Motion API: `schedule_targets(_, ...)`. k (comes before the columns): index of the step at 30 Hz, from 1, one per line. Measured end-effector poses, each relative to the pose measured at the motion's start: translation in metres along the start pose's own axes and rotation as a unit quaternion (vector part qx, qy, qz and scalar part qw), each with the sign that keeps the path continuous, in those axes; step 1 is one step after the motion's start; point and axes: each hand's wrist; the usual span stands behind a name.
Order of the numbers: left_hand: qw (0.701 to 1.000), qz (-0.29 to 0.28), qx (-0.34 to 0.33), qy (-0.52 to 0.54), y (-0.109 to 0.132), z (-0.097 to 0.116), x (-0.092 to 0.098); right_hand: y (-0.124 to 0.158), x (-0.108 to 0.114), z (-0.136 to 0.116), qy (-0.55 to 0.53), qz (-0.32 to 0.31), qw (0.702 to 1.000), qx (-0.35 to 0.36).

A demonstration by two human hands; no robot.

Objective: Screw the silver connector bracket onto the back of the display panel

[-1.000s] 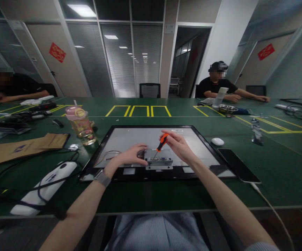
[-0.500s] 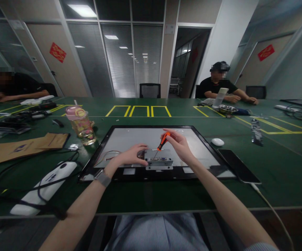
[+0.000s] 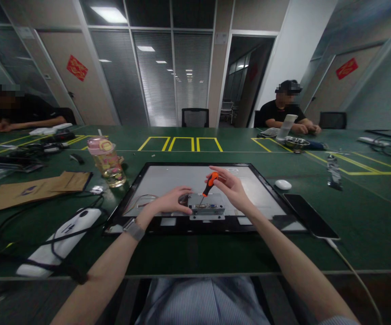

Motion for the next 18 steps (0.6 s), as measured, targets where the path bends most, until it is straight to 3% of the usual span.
schedule_targets(4,1.000,0.001,-0.008,0.000,-0.0009,-0.0020,-0.0007,0.0000,-0.0006,-0.0020,-0.017,-0.021,1.000,-0.003)
schedule_targets(18,1.000,-0.002,-0.003,0.011,-0.0004,-0.0033,-0.0002,-0.0022,0.0027,0.0056,0.040,0.029,0.999,0.008)
Point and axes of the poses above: each hand's wrist, its own y-axis away from the middle knuckle, its own x-axis out of the back of the hand, z = x × y, and after that the axes turned 5 degrees about -y, right-handed
